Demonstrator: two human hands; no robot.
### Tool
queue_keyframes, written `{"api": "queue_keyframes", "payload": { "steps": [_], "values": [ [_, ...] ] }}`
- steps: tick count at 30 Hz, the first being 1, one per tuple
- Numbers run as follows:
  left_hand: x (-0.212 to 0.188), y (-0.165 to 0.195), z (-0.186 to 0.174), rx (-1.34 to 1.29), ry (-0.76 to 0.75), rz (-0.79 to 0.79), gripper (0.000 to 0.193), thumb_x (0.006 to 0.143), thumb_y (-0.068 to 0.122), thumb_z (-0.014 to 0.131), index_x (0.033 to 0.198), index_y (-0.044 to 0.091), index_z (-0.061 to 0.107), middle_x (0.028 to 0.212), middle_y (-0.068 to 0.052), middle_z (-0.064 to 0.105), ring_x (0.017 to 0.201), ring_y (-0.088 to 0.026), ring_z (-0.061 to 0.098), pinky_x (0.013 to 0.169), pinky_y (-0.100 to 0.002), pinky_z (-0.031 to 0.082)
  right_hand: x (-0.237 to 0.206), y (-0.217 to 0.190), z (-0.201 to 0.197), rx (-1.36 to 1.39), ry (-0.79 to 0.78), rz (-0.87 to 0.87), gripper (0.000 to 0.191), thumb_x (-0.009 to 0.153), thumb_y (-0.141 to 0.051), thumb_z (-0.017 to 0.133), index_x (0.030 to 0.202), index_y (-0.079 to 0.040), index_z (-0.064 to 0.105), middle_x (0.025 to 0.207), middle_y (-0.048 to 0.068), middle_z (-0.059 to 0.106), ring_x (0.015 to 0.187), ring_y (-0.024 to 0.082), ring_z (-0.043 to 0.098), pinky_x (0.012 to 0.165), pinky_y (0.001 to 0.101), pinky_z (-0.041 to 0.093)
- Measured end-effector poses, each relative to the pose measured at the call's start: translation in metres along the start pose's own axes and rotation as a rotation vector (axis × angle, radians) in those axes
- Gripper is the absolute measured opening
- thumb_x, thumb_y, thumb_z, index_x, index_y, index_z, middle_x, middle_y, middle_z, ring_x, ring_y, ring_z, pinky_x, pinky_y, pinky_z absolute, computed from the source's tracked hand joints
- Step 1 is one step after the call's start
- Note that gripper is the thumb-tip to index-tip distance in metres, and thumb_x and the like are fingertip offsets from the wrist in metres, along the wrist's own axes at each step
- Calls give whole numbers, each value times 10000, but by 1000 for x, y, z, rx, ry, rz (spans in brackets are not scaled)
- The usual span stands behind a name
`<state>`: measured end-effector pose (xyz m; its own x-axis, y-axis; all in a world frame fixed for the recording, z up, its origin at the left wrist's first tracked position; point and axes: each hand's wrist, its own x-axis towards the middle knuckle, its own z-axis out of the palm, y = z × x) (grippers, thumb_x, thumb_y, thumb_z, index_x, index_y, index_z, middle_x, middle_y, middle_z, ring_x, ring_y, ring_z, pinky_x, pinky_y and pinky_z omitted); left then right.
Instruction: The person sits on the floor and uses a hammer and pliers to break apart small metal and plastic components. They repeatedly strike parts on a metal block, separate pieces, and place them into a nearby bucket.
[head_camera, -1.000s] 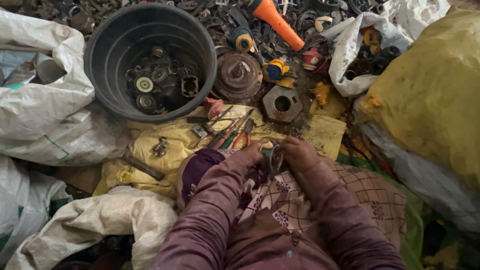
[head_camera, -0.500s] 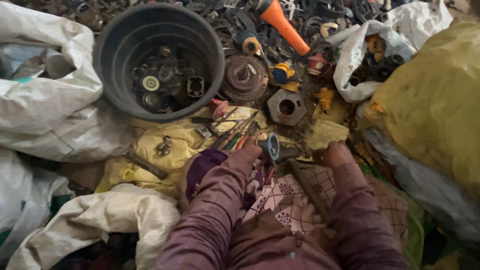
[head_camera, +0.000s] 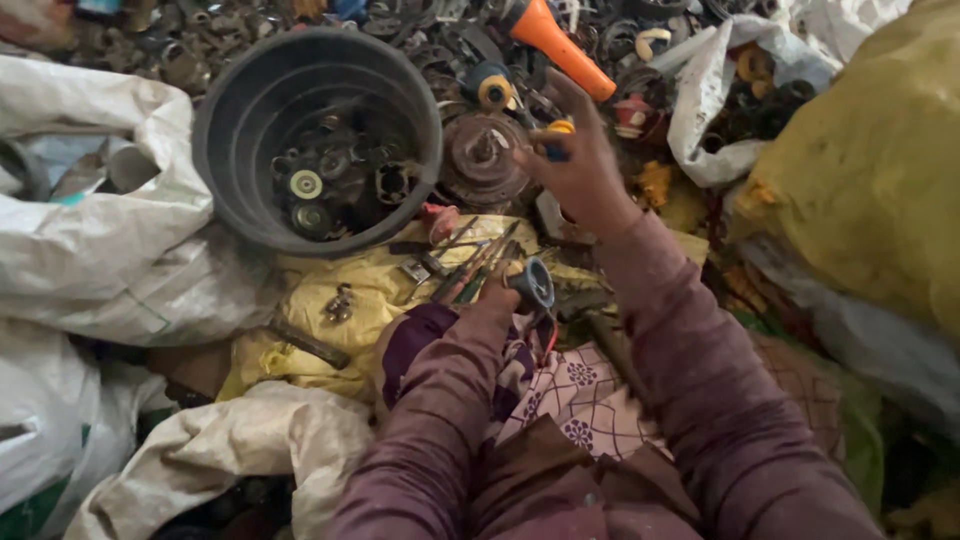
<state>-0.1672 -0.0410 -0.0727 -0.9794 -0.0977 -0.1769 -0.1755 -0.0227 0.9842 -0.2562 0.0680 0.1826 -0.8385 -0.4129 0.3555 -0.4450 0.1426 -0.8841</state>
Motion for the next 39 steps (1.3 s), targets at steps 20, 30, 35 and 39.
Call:
{"api": "queue_keyframes", "payload": {
  "steps": [20,30,35,39],
  "values": [
    [27,-24,1,-191,322,51,745,590,21,856,1261,27,532,1020,-136,640,831,-289,645,683,-424,550,-221,174,-94,-562,-152,518,490,901,-249,772,1318,-31,637,1197,175,721,955,265,739,812,403,592],
    [77,45,32,467,527,680,769,857,123,827,1469,24,371,1197,-241,533,1050,-405,569,940,-473,507,-222,221,-127,-140,104,785,369,937,-284,744,1173,-3,711,1005,123,777,820,197,735,745,355,601],
    [105,18,52,709,94,-55,580,1002,76,566,1563,111,425,1450,-210,529,1070,-384,602,811,-534,514,-220,236,-131,-163,140,712,355,939,-279,761,1135,13,714,1001,115,775,853,171,727,761,338,589],
    [105,5,55,648,149,315,619,924,58,620,1513,29,430,1504,-210,513,1134,-381,619,920,-470,546,-224,234,-133,-44,120,786,363,936,-309,733,1147,-15,704,992,102,775,817,187,744,735,349,594]
  ]
}}
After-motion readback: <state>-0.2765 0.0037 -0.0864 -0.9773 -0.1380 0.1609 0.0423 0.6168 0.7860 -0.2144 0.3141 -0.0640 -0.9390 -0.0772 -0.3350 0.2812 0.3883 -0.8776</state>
